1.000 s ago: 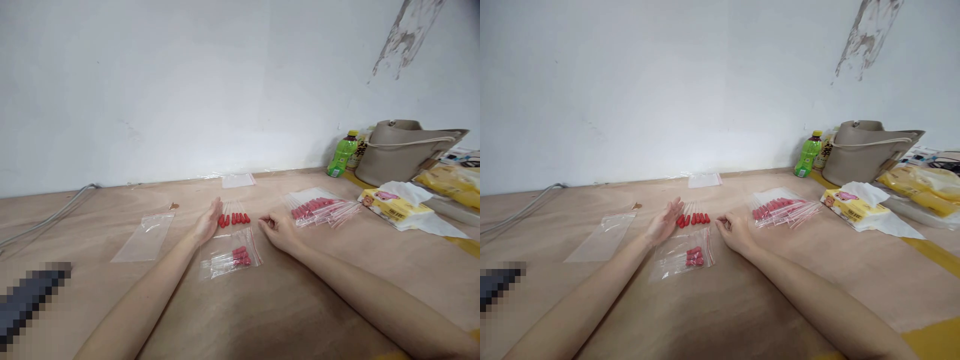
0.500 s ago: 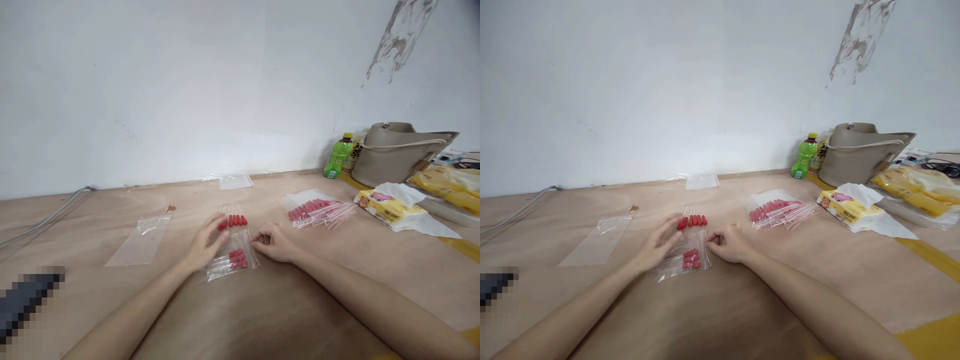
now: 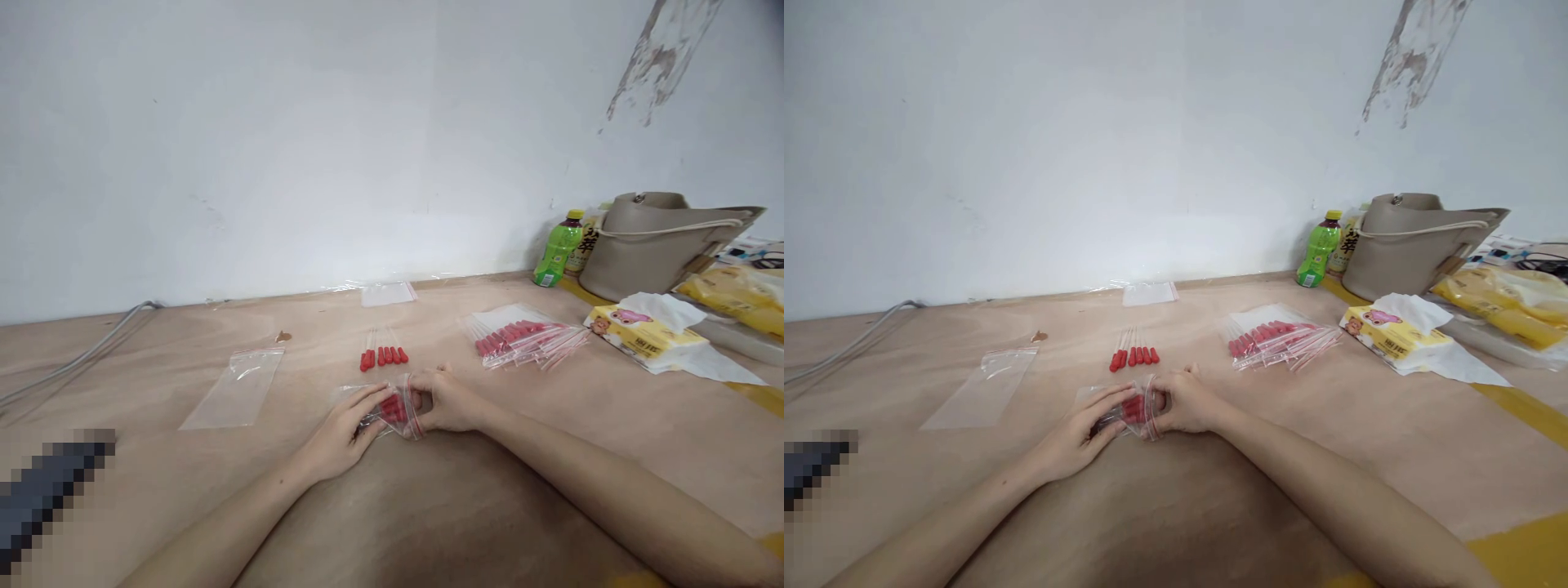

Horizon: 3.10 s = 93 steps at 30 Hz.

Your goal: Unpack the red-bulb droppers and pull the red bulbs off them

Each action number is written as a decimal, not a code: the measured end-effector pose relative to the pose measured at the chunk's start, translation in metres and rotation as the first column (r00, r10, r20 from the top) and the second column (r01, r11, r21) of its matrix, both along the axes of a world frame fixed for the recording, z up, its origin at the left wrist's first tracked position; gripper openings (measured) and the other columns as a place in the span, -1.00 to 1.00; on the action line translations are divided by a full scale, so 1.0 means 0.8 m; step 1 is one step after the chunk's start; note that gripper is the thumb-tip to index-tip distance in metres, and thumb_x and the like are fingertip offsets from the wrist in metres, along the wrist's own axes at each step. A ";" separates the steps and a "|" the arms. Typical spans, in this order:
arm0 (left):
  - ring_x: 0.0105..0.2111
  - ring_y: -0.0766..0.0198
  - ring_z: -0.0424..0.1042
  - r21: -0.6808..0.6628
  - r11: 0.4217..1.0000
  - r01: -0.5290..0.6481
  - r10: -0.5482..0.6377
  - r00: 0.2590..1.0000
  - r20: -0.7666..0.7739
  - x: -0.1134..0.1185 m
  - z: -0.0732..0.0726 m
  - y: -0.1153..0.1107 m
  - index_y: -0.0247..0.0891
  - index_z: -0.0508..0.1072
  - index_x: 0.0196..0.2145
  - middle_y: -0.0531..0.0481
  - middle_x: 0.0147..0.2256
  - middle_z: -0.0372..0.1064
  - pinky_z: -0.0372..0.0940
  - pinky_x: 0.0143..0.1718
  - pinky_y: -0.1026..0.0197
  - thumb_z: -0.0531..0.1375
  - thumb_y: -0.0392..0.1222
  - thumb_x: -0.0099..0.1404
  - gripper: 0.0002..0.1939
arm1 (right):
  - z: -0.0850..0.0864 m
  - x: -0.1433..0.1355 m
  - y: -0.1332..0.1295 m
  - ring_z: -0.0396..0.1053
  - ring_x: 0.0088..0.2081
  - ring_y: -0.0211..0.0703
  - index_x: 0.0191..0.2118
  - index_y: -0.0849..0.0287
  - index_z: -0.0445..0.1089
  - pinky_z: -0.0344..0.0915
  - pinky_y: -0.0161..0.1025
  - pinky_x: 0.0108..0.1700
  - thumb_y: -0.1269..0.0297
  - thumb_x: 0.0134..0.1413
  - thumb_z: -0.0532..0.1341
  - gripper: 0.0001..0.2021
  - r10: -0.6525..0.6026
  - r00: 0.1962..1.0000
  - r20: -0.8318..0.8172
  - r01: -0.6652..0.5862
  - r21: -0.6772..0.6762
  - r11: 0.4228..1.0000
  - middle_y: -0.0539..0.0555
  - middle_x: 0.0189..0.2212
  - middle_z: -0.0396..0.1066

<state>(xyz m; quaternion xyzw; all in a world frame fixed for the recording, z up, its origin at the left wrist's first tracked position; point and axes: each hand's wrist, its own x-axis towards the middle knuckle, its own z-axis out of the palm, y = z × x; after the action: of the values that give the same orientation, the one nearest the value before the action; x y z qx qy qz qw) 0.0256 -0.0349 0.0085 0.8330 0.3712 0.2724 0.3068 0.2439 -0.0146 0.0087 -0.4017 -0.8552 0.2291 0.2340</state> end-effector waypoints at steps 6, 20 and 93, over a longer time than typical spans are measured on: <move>0.12 0.10 0.09 0.022 0.999 0.028 -0.028 0.999 -0.022 -0.001 0.002 -0.001 -0.05 0.20 0.09 -0.01 0.13 0.09 0.01 0.13 0.02 0.08 -0.13 0.22 -0.55 | -0.004 -0.006 -0.004 0.28 -0.32 -0.23 -0.37 0.17 0.30 -0.01 -0.22 -0.15 0.21 -0.21 0.31 -0.75 -0.001 0.998 -0.057 0.000 -0.007 1.000 -0.07 -0.38 0.36; 0.19 0.09 -0.09 -0.003 0.990 0.139 -0.137 0.975 -0.176 -0.015 0.003 -0.002 -0.05 -0.08 0.20 0.03 0.22 -0.16 -0.08 0.16 -0.02 0.06 -0.09 0.24 -0.39 | 0.001 0.011 0.005 0.14 -0.57 -0.40 -0.37 0.17 0.29 0.12 -0.44 -0.55 0.47 -0.26 0.19 -0.80 0.071 0.976 -0.207 -0.127 -0.273 0.954 -0.13 -0.59 0.21; -0.51 0.27 0.27 -0.012 0.947 -0.321 0.295 0.883 -0.365 -0.111 0.074 0.049 -0.21 0.29 -0.52 0.09 -0.55 0.29 0.13 -0.48 0.29 0.12 -0.11 0.10 -0.86 | -0.023 0.088 0.029 0.40 -0.23 -0.15 -0.10 0.25 0.34 0.33 -0.11 -0.12 0.17 -0.10 0.24 -0.60 -0.093 0.931 -0.353 -0.018 -0.299 0.954 0.13 -0.26 0.45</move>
<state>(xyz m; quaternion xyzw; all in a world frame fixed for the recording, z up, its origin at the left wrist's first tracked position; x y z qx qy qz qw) -0.0632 0.0041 0.0677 0.7875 0.5579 0.1476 0.2163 0.3140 0.0086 -0.0095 -0.3994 -0.7450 0.4206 0.3295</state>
